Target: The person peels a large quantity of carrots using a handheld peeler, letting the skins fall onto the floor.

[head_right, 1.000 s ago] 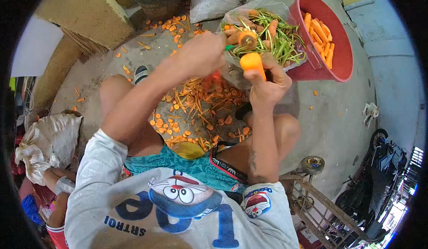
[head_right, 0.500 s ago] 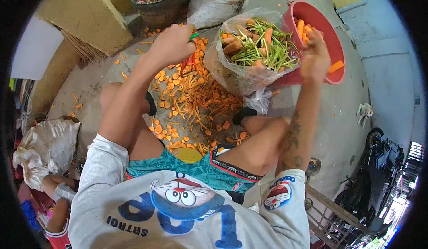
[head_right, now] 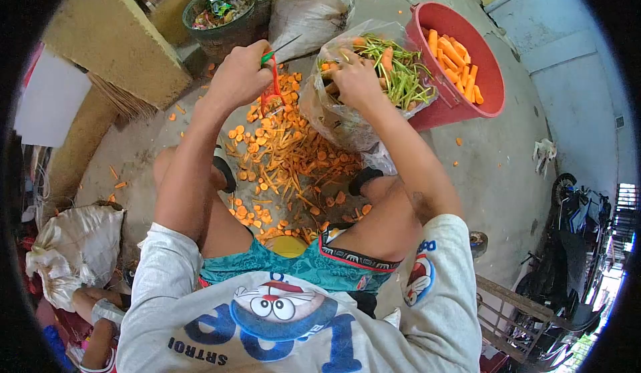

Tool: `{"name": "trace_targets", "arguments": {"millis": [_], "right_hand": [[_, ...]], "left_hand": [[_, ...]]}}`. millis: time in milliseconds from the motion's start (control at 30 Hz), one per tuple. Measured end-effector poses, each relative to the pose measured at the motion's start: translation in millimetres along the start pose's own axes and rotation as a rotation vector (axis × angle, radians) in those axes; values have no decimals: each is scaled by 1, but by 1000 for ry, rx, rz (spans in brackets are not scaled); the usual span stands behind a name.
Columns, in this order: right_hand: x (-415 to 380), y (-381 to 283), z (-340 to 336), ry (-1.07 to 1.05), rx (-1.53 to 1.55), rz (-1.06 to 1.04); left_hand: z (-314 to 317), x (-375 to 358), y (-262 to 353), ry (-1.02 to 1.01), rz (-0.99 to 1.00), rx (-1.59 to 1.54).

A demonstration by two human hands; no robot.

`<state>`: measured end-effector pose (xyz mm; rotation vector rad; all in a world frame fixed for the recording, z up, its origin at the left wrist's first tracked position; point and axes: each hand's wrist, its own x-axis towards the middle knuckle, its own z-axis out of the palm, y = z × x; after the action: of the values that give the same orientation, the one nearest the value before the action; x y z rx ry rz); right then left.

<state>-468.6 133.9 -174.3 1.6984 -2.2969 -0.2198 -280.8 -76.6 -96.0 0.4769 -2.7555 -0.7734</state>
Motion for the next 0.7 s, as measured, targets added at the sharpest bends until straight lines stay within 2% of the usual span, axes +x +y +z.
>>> {"name": "trace_targets", "arguments": {"millis": [100, 167, 200, 267, 300, 367, 400, 467, 567, 633, 700], "right_hand": [[-8, 8, -48, 66, 12, 100], [-13, 13, -82, 314, 650, 485], [-16, 12, -84, 316, 652, 479], [-23, 12, -89, 690, 1461, 731], [-30, 5, -88, 692, 1463, 728], [-36, -24, -83, 908, 2084, 743], [-36, -40, -85, 906, 2098, 738], [-36, -76, -91, 882, 2345, 885], [-32, -99, -88, 857, 2496, 1000], [-32, -100, -86, 852, 2504, 989], [-31, -99, -91, 845, 2511, 883]], "left_hand": [[-8, -1, -2, 43, -16, -30], [-8, 1, -5, 115, 6, -71], [-7, 1, -3, 120, 3, -68], [-3, -2, 3, 162, 49, -89], [0, -6, 12, 165, 50, -86], [8, -13, 33, 139, 90, -43], [16, -14, 36, 134, 141, -60], [31, -11, 41, 147, 178, -52], [43, -11, 49, 200, 240, -96], [44, -10, 54, 143, 213, -59], [50, 1, 44, 124, 178, -59]]}}
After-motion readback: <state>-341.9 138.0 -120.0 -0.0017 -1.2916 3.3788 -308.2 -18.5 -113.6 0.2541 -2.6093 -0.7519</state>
